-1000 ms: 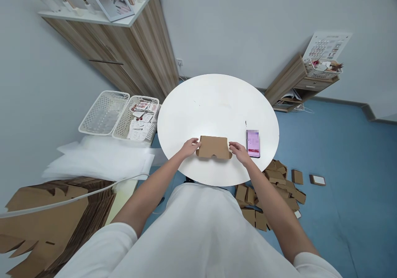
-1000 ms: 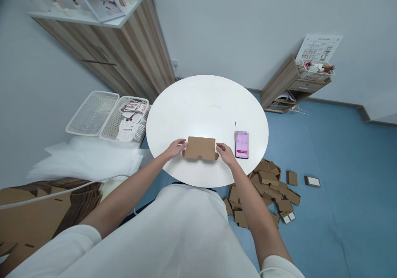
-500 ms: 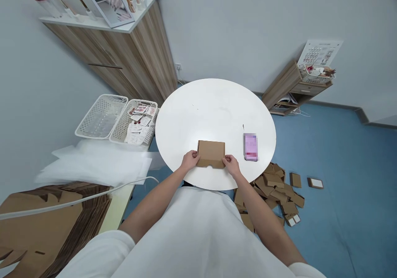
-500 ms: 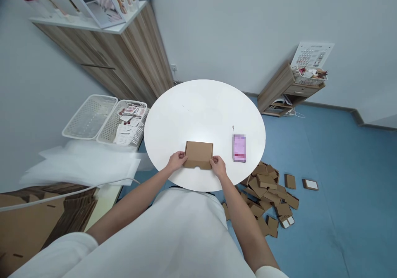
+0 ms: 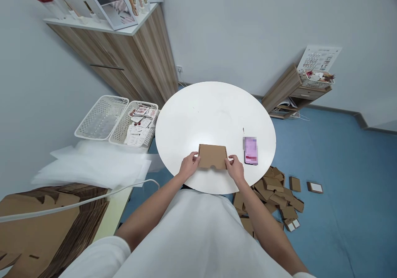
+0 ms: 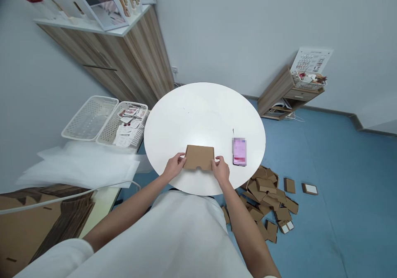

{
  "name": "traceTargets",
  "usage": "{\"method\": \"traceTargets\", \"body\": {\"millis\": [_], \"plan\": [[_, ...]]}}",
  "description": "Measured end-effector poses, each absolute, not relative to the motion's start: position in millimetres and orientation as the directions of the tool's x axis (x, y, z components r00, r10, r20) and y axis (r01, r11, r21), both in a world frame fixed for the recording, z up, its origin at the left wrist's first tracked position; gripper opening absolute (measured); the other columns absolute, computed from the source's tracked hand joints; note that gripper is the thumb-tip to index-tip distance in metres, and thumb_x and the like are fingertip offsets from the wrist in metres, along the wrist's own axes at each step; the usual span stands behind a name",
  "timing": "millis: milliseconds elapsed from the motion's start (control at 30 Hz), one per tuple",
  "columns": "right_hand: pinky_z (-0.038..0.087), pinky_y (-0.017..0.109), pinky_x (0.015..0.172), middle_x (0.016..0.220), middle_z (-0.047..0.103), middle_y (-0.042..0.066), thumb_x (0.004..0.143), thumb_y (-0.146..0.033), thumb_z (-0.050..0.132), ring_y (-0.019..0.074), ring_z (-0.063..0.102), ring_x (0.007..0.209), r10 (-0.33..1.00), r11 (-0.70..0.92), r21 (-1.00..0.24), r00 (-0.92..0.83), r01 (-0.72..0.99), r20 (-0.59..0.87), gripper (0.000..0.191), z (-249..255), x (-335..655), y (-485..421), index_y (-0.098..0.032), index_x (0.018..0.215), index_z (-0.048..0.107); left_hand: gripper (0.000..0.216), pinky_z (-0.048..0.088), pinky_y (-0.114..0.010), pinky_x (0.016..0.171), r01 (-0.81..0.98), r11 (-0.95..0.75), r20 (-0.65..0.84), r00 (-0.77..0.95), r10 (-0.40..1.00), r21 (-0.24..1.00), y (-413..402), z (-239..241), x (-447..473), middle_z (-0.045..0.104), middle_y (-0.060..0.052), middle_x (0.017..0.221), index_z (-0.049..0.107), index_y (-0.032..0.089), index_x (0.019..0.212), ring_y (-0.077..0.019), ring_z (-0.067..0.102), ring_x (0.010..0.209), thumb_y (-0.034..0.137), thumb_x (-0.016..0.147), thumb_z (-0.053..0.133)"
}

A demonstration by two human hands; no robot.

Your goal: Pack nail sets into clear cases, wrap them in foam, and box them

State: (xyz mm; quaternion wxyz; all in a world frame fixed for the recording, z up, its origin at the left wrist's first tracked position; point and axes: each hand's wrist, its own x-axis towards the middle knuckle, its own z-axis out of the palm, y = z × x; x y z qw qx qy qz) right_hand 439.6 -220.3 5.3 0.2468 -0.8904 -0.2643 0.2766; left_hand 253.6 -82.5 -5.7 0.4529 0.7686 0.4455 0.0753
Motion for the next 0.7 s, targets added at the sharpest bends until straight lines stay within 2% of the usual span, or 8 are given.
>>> {"method": "traceTargets", "body": {"millis": [167,267,400,500,600,700], "plan": [[0.035,0.025,0.053,0.067,0.062,0.0,0.078,-0.043,0.043,0.0162,0.056,0.062,0.646,-0.74,-0.555,0.634,0.381,-0.425,0.024,20,447,-229,-0.026,0.089,0.056,0.038,0.044,-0.029,0.071,0.617,-0.222,-0.314,0.638,0.703,0.755,-79,13,250,0.065,-0.003,0.083,0.06,0.022,0.1,-0.0187,0.059,0.077,0.048,0.081,0.039],[0.035,0.025,0.052,0.066,0.062,0.001,0.078,-0.045,0.042,0.0161,0.054,0.059,0.645,-0.744,-0.545,0.629,0.387,-0.433,0.025,24,452,-228,-0.026,0.082,0.058,0.04,0.043,-0.029,0.068,0.623,-0.247,-0.342,0.67,0.659,0.742,-75,19,255,0.064,-0.003,0.076,0.063,0.023,0.087,-0.02,0.058,0.075,0.051,0.082,0.035],[0.036,0.027,0.053,0.07,0.062,0.003,0.079,-0.05,0.039,0.0178,0.054,0.062,0.604,-0.773,-0.524,0.669,0.358,-0.432,0.032,27,460,-215,-0.025,0.079,0.059,0.047,0.041,-0.03,0.064,0.648,-0.239,-0.379,0.662,0.647,0.723,-66,22,264,0.058,-0.005,0.069,0.06,0.02,0.07,-0.0208,0.055,0.07,0.052,0.084,0.028],[0.037,0.028,0.056,0.07,0.061,0.004,0.081,-0.055,0.03,0.0185,0.053,0.063,0.613,-0.758,-0.557,0.66,0.338,-0.434,0.043,29,465,-207,-0.023,0.073,0.058,0.045,0.041,-0.028,0.068,0.612,-0.211,-0.373,0.682,0.63,0.762,-60,22,267,0.056,-0.005,0.078,0.057,0.019,0.073,-0.0193,0.053,0.077,0.053,0.083,0.03],[0.038,0.028,0.059,0.072,0.059,0.004,0.082,-0.057,0.023,0.0183,0.053,0.067,0.695,-0.669,-0.671,0.59,0.321,-0.41,0.051,29,466,-208,-0.021,0.073,0.058,0.037,0.041,-0.025,0.069,0.584,-0.222,-0.371,0.72,0.587,0.781,-57,18,266,0.052,-0.004,0.091,0.056,0.021,0.087,-0.0173,0.05,0.082,0.054,0.074,0.046],[0.04,0.027,0.066,0.082,0.058,0.004,0.081,-0.056,0.031,0.0182,0.053,0.076,0.763,-0.579,-0.749,0.537,0.323,-0.359,0.045,27,465,-213,-0.021,0.085,0.059,0.043,0.042,-0.026,0.071,0.595,-0.268,-0.367,0.728,0.579,0.758,-57,11,266,0.047,-0.005,0.095,0.052,0.021,0.103,-0.0169,0.048,0.081,0.05,0.071,0.053]]}}
